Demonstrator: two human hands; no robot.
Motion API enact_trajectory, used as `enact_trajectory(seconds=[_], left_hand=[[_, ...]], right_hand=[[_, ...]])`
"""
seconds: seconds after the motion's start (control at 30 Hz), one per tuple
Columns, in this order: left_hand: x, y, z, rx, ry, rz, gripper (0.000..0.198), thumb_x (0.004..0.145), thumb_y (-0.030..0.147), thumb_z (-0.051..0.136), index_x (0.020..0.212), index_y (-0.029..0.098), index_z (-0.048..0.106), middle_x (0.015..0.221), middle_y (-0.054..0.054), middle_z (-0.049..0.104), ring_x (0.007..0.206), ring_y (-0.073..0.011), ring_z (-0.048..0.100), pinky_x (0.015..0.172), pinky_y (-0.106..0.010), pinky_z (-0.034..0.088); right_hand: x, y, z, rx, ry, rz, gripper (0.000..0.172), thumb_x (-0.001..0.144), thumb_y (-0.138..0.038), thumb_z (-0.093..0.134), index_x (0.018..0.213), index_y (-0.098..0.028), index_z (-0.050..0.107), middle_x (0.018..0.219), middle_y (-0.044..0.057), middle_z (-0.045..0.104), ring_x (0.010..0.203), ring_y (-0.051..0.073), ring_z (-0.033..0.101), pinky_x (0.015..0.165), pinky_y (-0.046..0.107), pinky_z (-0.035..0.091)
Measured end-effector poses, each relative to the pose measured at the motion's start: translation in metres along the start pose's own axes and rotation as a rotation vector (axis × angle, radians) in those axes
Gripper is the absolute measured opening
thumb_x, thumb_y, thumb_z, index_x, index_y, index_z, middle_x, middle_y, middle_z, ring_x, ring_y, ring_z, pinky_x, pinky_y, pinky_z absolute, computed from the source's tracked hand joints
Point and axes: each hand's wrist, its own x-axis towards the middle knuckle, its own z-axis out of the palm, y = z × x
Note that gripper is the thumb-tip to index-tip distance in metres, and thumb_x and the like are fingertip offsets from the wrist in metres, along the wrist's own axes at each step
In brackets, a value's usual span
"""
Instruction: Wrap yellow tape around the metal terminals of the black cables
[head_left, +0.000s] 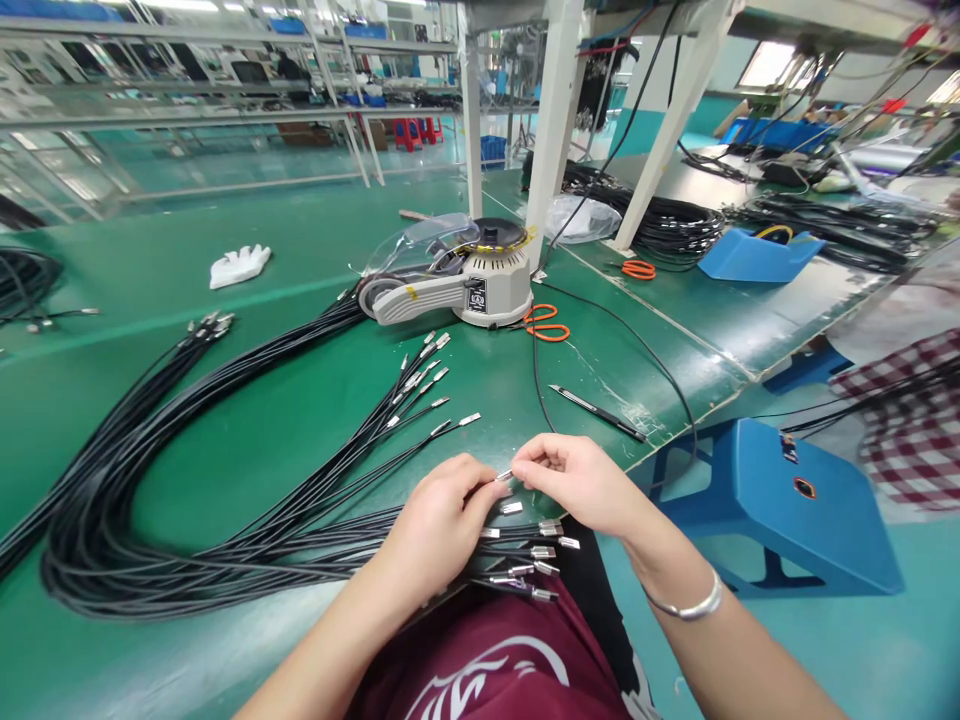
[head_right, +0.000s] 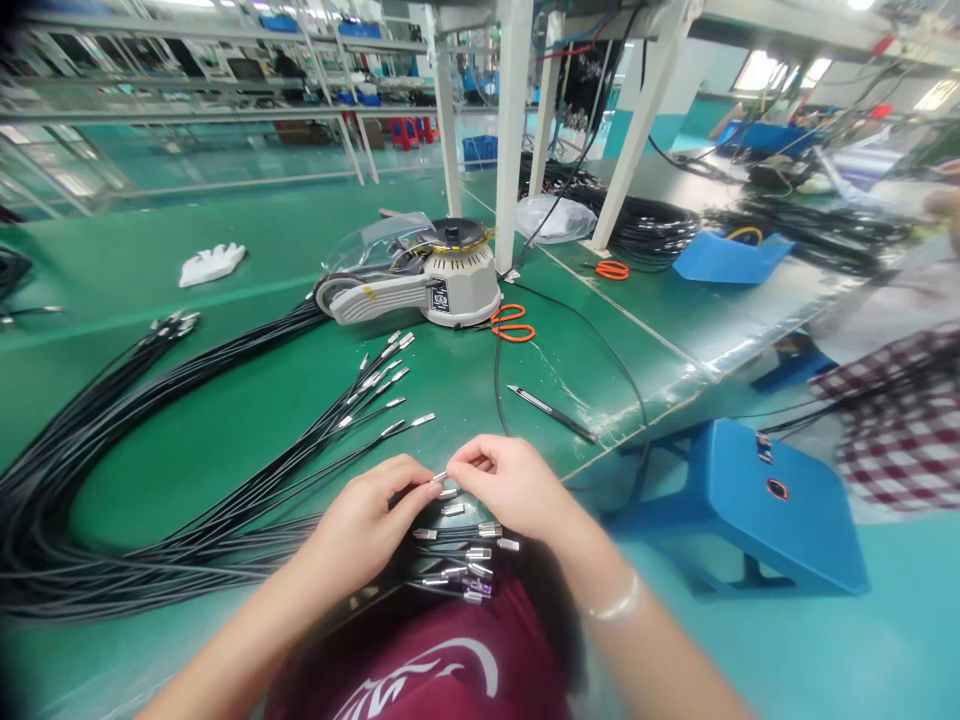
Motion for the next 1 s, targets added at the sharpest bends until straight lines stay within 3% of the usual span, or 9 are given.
enact_trajectory(seconds=[0.23,0.33,0.47,0.53,0.67,0.87,1.0], left_hand=[[0.003,0.008,0.001,0.088,0.079,0.052,0.026,0.089,0.022,0.043,0.07,0.018,0.061,0.072,-0.003,0.059,0.074,-0.0166,0.054,0.07,-0.028,0.04],[0.005,0.013,-0.005,0.058,0.079,0.117,0.027,0.089,0.022,0.043,0.073,0.019,0.065,0.073,-0.003,0.06,0.075,-0.0165,0.054,0.072,-0.028,0.04],[0.003,0.011,-0.01,-0.229,0.157,-0.051,0.024,0.087,0.031,0.049,0.079,0.021,0.07,0.074,-0.002,0.064,0.073,-0.0157,0.056,0.07,-0.026,0.042],[0.002,0.008,-0.009,-0.356,0.163,-0.158,0.025,0.085,0.035,0.052,0.076,0.02,0.07,0.069,-0.001,0.062,0.067,-0.0151,0.055,0.065,-0.025,0.042],[-0.001,0.007,-0.009,-0.366,0.058,-0.204,0.026,0.085,0.034,0.051,0.073,0.018,0.069,0.066,0.0,0.059,0.064,-0.0141,0.053,0.063,-0.024,0.041],[0.0,0.007,-0.014,-0.045,-0.136,-0.008,0.029,0.09,0.025,0.042,0.075,0.02,0.067,0.072,-0.001,0.059,0.071,-0.0149,0.054,0.066,-0.024,0.037],[0.001,0.007,-0.013,0.0,-0.148,0.007,0.026,0.091,0.028,0.043,0.086,0.021,0.067,0.079,-0.002,0.062,0.077,-0.016,0.056,0.07,-0.025,0.038]], right_hand=[[-0.007,0.01,0.021,0.101,-0.07,0.041,0.017,0.08,-0.032,0.06,0.072,-0.016,0.062,0.066,0.001,0.063,0.063,0.014,0.058,0.063,0.026,0.046],[-0.01,0.015,0.023,0.19,-0.024,0.051,0.021,0.081,-0.037,0.061,0.079,-0.016,0.064,0.073,0.002,0.066,0.07,0.016,0.061,0.067,0.028,0.048],[-0.006,0.012,0.013,0.238,-0.005,0.072,0.03,0.077,-0.039,0.067,0.096,-0.016,0.066,0.086,0.005,0.069,0.082,0.018,0.063,0.078,0.032,0.049],[-0.003,0.009,0.012,0.249,-0.038,0.065,0.026,0.075,-0.038,0.068,0.089,-0.016,0.066,0.083,0.004,0.068,0.078,0.017,0.062,0.076,0.031,0.049],[-0.001,0.003,0.012,0.162,0.005,-0.019,0.018,0.079,-0.033,0.062,0.073,-0.017,0.063,0.071,0.0,0.062,0.068,0.015,0.057,0.067,0.028,0.046],[-0.007,-0.004,0.004,-0.16,0.015,-0.158,0.013,0.08,-0.021,0.059,0.068,-0.019,0.061,0.073,0.0,0.061,0.071,0.015,0.057,0.068,0.027,0.043],[-0.008,-0.004,0.002,-0.188,0.014,-0.15,0.012,0.081,-0.02,0.058,0.069,-0.02,0.061,0.074,0.0,0.062,0.072,0.016,0.057,0.068,0.027,0.043]])
